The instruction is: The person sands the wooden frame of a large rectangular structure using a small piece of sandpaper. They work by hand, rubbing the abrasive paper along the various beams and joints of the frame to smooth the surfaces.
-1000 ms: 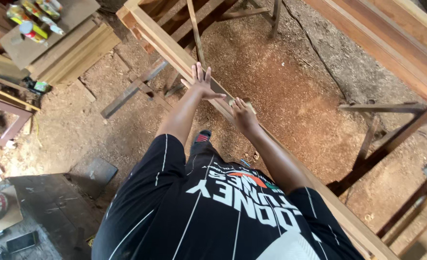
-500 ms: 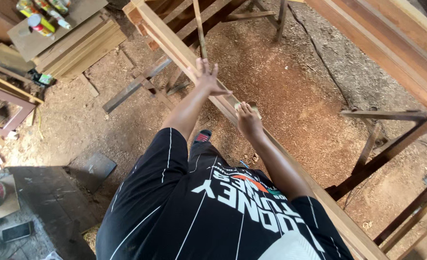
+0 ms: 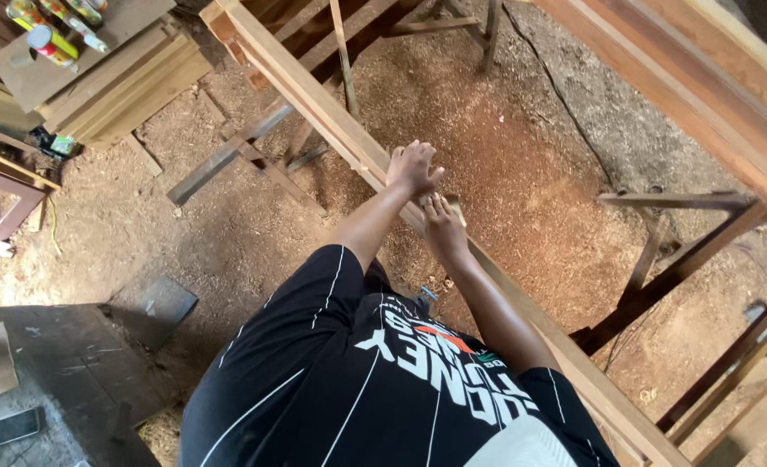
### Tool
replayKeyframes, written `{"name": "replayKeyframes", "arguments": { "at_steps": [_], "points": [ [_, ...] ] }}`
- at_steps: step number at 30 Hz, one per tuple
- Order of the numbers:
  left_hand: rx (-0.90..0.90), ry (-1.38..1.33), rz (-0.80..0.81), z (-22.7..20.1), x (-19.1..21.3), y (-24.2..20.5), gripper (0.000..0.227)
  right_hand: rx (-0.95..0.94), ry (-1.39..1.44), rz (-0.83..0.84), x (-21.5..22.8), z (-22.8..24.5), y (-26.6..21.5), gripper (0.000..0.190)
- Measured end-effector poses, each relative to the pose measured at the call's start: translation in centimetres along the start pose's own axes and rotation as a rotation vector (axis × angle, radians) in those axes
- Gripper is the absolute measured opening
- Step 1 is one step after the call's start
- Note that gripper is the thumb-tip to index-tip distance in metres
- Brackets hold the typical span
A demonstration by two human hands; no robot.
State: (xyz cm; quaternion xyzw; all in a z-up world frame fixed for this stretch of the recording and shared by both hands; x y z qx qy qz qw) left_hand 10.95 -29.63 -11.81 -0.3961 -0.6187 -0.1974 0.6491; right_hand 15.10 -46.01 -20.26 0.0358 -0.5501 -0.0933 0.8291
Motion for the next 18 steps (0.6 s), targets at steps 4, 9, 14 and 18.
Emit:
{"name": "replayKeyframes", "arguments": {
  "at_steps": [4, 9, 14, 18],
  "points": [
    [0.002, 0.026, -0.003, 0.0, 0.6, -0.1, 0.029, -0.092, 0.191, -0.047, 1.8, 0.4, -3.0, 0.037],
    [-0.003, -0.015, -0.15, 0.7, -1.1, 0.6, 0.027, -0.103, 0.068, 0.034, 6.3, 0.9, -9.8, 0.038],
    [0.026, 0.026, -0.111, 0.2, -0.7, 0.3, 0.028, -0.172, 0.08, 0.023, 6.0, 1.4, -8.5, 0.039],
    [0.042, 0.023, -0.028, 0.0, -0.6, 0.4, 0.023, -0.207, 0.096, -0.118, 2.9, 1.9, -4.3, 0.04]
  ]
}}
Point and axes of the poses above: each hand's wrist, its own y-axis towards the middle knuckle, its own x-axis out of the back of the hand, z = x × y, the point moved 1 cm from there along y, towards the middle knuckle, and after that the axes turned 15 degrees about y, right-handed, at the moved point
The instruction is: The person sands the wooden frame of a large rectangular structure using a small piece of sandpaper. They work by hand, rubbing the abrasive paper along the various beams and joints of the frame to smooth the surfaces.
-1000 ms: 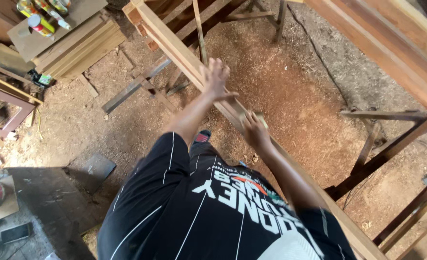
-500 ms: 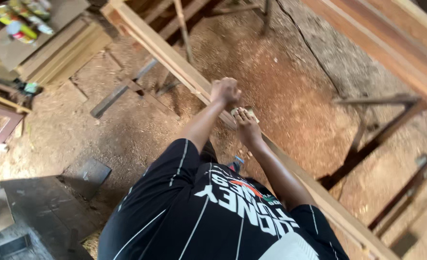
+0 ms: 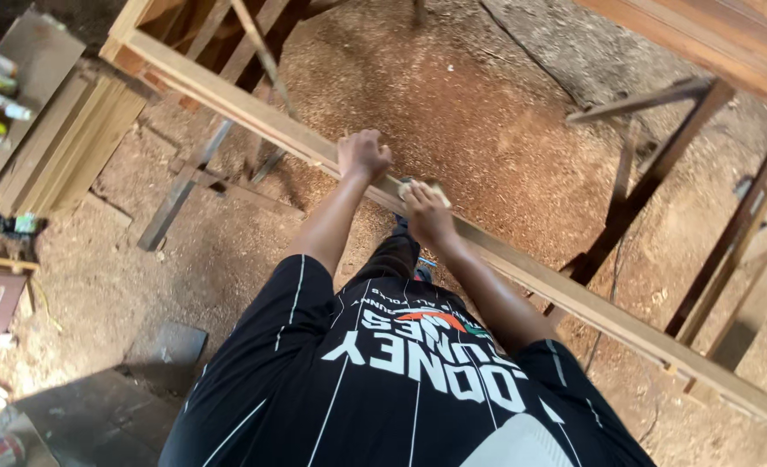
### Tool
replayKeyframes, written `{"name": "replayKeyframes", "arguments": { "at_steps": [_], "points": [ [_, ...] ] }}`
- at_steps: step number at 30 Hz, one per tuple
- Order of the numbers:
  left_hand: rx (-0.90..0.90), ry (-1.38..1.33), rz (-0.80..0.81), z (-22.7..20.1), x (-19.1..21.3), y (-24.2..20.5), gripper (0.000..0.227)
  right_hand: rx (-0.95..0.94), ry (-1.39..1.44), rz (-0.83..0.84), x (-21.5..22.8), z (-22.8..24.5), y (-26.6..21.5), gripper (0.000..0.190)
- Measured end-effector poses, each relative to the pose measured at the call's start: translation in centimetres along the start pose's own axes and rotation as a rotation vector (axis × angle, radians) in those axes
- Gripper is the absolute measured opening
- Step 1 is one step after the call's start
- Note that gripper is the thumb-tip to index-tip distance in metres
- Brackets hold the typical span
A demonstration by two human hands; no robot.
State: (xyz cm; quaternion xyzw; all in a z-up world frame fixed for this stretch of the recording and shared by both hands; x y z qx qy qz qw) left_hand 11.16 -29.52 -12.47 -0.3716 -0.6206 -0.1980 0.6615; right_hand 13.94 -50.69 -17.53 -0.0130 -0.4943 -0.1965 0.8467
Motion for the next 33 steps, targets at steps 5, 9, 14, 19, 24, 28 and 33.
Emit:
{"name": "replayKeyframes", "arguments": {
  "at_steps": [5, 9, 14, 19, 24, 28, 33],
  "points": [
    [-0.026, 0.01, 0.084, 0.4, -1.0, 0.7, 0.019, -0.021, 0.04, 0.077, 0.7, 0.4, -0.9, 0.038],
    [-0.058, 0.062, 0.052, 0.4, -1.9, 1.1, 0.02, -0.002, -0.099, 0.263, 4.2, -2.1, -6.7, 0.048],
    [-0.079, 0.028, 0.053, 0.3, -1.5, 0.7, 0.021, -0.088, -0.132, 0.272, 8.8, -5.4, -13.7, 0.047],
    [-0.086, 0.018, 0.069, 0.3, -1.1, 0.4, 0.017, -0.106, -0.245, 0.37, 4.9, -2.6, -7.9, 0.042],
    [-0.125, 0.072, 0.021, 0.3, -1.1, 0.3, 0.02, -0.038, -0.003, 0.145, 0.1, 1.4, -0.3, 0.047],
    [-0.171, 0.08, 0.061, 0.5, -0.8, 0.2, 0.022, -0.002, -0.03, 0.204, 1.8, -0.3, -4.4, 0.044],
    [-0.202, 0.031, 0.119, 0.6, 0.0, 0.3, 0.021, 0.048, -0.125, 0.05, 5.5, -3.5, -10.8, 0.04]
  ]
}}
Point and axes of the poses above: each hand's wrist, its own y-axis towards the middle knuckle, its own x-axis out of the back of the hand, z = x × y, the point moved 1 cm from there along y, towards the middle knuckle, and after that the axes turned 15 degrees about y, right-handed, at the moved point
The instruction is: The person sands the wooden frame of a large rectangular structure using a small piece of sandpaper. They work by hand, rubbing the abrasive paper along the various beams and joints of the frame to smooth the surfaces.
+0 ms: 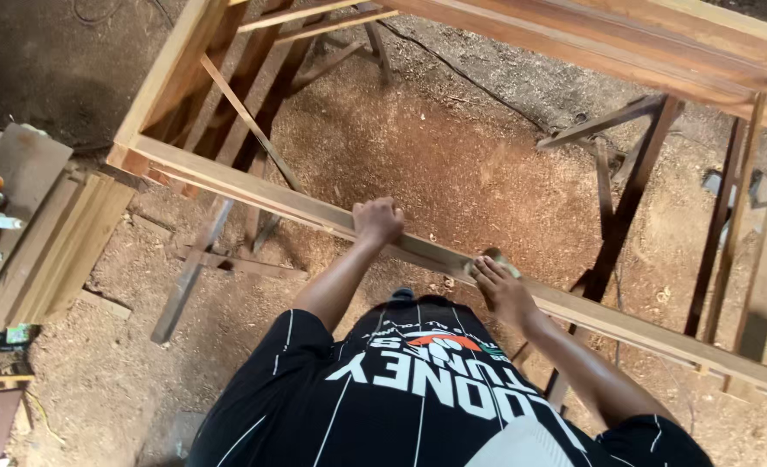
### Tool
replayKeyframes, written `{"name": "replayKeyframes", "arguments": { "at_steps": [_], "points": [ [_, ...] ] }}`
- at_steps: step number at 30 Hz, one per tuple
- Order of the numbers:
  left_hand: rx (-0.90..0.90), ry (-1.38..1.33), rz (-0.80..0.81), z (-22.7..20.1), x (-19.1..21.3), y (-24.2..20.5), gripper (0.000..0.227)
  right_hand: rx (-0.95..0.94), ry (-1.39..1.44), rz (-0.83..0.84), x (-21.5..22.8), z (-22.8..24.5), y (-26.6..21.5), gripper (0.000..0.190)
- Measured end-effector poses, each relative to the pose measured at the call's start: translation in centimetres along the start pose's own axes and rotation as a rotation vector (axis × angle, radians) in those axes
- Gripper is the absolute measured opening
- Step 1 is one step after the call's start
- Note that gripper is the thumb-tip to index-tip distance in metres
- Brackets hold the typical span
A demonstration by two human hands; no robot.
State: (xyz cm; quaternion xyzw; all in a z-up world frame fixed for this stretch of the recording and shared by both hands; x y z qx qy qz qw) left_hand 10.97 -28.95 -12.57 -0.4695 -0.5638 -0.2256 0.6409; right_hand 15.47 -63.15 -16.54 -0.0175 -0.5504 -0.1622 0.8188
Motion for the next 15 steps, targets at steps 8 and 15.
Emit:
{"name": "replayKeyframes", "arguments": {
  "at_steps": [8, 15],
  "points": [
    [-0.067, 0.048, -0.062, 0.4, -0.8, 0.0, 0.028, -0.15, 0.149, -0.063, -6.9, 4.5, 11.7, 0.036],
    [-0.084, 0.039, 0.017, 0.3, 1.1, -0.9, 0.031, -0.134, 0.071, -0.048, 0.1, 2.0, 2.0, 0.026]
  ]
}}
Point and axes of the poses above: each hand's wrist, its own y-axis towards the middle knuckle, its own x-axis out of the back of the hand, z = x × y, the point moved 1 cm from there along y, towards the middle knuckle, and after that the axes turned 15 degrees about y, right-handed, at the moved point
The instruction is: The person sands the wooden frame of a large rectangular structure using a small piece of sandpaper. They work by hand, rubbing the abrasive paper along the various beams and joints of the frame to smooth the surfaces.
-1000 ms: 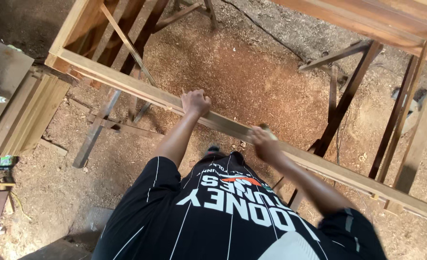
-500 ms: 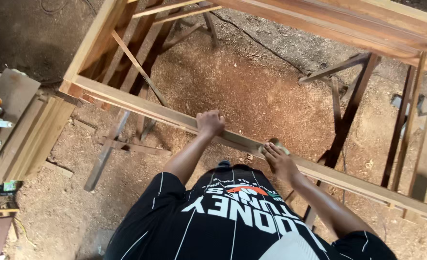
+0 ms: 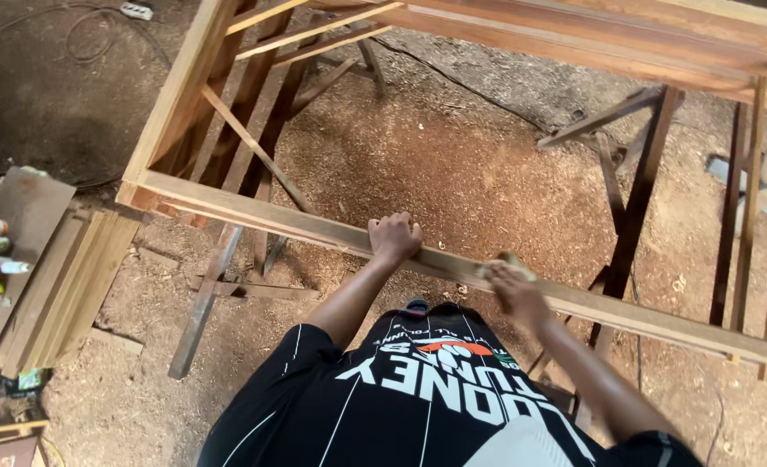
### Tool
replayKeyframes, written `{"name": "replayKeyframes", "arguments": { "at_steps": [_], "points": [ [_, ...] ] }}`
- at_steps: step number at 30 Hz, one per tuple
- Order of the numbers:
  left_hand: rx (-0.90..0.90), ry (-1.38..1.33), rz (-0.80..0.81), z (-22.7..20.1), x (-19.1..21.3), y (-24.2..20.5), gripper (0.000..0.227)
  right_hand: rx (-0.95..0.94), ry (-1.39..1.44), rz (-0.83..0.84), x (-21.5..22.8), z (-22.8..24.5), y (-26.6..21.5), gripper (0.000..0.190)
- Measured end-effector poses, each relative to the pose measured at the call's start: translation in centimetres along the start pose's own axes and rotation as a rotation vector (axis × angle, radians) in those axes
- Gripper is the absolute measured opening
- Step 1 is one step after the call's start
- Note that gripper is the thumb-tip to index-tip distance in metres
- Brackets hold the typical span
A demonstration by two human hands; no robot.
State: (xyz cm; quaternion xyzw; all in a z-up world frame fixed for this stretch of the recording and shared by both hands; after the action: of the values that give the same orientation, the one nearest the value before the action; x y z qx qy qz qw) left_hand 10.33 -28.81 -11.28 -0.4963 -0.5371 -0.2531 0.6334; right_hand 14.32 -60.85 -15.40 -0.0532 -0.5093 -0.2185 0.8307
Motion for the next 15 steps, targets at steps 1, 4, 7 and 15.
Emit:
{"name": "replayKeyframes", "arguments": {
  "at_steps": [1, 4, 7, 15],
  "points": [
    [-0.006, -0.003, 0.014, 0.0, 0.3, -0.1, 0.032, -0.011, -0.073, 0.063, 0.8, -0.5, -1.4, 0.036],
    [-0.011, -0.069, 0.04, 0.2, 0.2, -0.3, 0.029, 0.0, -0.034, -0.021, -0.1, 0.0, -0.7, 0.035],
    [-0.032, -0.091, -0.183, 0.6, -0.9, 0.1, 0.032, -0.008, -0.031, 0.002, -3.4, 1.5, 3.8, 0.044],
    [-0.003, -0.012, -0.049, 0.3, -0.1, 0.1, 0.035, 0.056, 0.004, -0.07, -4.1, 2.6, 3.8, 0.043]
  ]
}}
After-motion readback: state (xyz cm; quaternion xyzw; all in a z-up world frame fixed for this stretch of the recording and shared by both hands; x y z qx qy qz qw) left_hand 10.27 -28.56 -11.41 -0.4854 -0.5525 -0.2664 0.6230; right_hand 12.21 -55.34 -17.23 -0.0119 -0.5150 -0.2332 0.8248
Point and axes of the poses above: each hand's wrist, its own y-axis towards the middle knuckle, its own x-axis out of the back of the hand, z = x × y, the point moved 1 cm from there along y, towards the middle knuckle, and after that the axes turned 15 degrees about y, right-handed, at the moved point
